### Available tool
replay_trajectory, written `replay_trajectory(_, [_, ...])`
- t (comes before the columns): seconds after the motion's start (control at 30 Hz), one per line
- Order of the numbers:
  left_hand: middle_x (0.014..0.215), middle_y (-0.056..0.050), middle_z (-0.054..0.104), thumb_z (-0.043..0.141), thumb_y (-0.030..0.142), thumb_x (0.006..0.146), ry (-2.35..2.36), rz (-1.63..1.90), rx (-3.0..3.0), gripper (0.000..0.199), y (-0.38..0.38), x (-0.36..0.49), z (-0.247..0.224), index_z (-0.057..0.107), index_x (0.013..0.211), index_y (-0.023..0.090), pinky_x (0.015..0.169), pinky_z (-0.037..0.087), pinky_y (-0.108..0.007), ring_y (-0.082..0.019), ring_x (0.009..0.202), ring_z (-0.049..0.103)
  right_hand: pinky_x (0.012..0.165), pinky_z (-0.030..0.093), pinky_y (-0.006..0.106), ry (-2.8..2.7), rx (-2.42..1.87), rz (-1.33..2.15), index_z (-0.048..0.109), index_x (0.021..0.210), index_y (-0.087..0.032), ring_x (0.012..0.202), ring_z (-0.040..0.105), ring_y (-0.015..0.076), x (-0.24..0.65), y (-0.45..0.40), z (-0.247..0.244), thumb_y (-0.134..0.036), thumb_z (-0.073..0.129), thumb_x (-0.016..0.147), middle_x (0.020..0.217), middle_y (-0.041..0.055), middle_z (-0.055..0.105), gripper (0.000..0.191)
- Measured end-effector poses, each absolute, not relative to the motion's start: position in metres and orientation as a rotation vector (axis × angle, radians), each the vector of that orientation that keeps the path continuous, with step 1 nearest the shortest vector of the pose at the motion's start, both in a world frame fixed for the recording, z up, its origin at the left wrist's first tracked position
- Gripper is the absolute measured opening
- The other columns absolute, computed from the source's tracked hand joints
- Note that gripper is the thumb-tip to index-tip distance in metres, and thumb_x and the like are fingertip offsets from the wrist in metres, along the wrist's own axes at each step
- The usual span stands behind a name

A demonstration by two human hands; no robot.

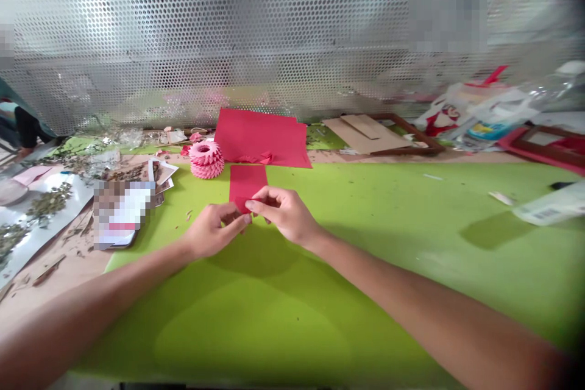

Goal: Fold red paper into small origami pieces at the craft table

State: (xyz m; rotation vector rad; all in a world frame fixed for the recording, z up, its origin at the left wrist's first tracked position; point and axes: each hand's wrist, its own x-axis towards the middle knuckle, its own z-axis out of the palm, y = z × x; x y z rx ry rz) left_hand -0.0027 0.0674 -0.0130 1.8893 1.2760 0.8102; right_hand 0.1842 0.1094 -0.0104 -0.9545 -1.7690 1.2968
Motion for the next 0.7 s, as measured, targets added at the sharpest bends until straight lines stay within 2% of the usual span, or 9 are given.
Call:
replay_trajectory(0.1, [0.065, -0.001, 0.063, 0.054, 0.041, 0.091, 1.229, 0.834, 1.795, 0.032, 0.0686, -0.0029, -0.0145, 0.060, 0.073, 0.015, 0.053, 0.038, -0.022, -0.011, 0.053, 0.054, 0.047, 0.036, 0.023, -1.776, -0.933, 1.296, 0.064, 0.079, -0.017, 0.051, 0.046, 0.0097, 0.1844, 0.1093, -0.0097, -0.045, 0.070, 0.081, 0.062, -0.0019, 0.056, 0.029])
replay_trajectory(0.23, [0.066, -0.002, 0.062, 0.060, 0.048, 0.086, 1.025, 0.917, 1.546, 0.036, 0.0735, -0.0050, -0.0193, 0.061, 0.075, 0.014, 0.053, 0.043, -0.023, -0.012, 0.055, 0.055, 0.050, 0.043, 0.023, -1.715, -0.833, 1.400, 0.063, 0.094, -0.018, 0.057, 0.051, 0.0101, 0.1851, 0.1095, -0.0081, -0.046, 0.069, 0.082, 0.074, -0.0008, 0.060, 0.031])
replay_trajectory(0.33, [0.064, -0.002, 0.062, 0.064, 0.050, 0.083, 0.970, 0.942, 1.477, 0.039, 0.0754, -0.0057, -0.0206, 0.063, 0.072, 0.013, 0.052, 0.043, -0.023, -0.011, 0.054, 0.054, 0.053, 0.044, 0.023, -1.787, -0.828, 1.435, 0.064, 0.087, -0.017, 0.059, 0.054, 0.0102, 0.1851, 0.1082, -0.0068, -0.047, 0.068, 0.083, 0.077, 0.0014, 0.063, 0.030])
replay_trajectory(0.43, [0.063, -0.003, 0.064, 0.068, 0.048, 0.081, 0.975, 0.955, 1.444, 0.037, 0.0749, -0.0050, -0.0191, 0.064, 0.069, 0.013, 0.052, 0.042, -0.023, -0.011, 0.053, 0.054, 0.052, 0.041, 0.023, -1.834, -0.869, 1.370, 0.064, 0.080, -0.016, 0.057, 0.053, 0.0102, 0.1848, 0.1066, -0.0072, -0.045, 0.069, 0.083, 0.072, 0.0005, 0.062, 0.029])
replay_trajectory(0.7, [0.062, -0.004, 0.066, 0.069, 0.046, 0.078, 1.021, 0.949, 1.445, 0.035, 0.0759, -0.0058, -0.0189, 0.067, 0.068, 0.013, 0.050, 0.040, -0.023, -0.011, 0.051, 0.053, 0.057, 0.041, 0.025, -1.847, -0.882, 1.347, 0.063, 0.078, -0.017, 0.061, 0.052, 0.0118, 0.1845, 0.1082, -0.0083, -0.046, 0.070, 0.082, 0.071, -0.0004, 0.061, 0.029])
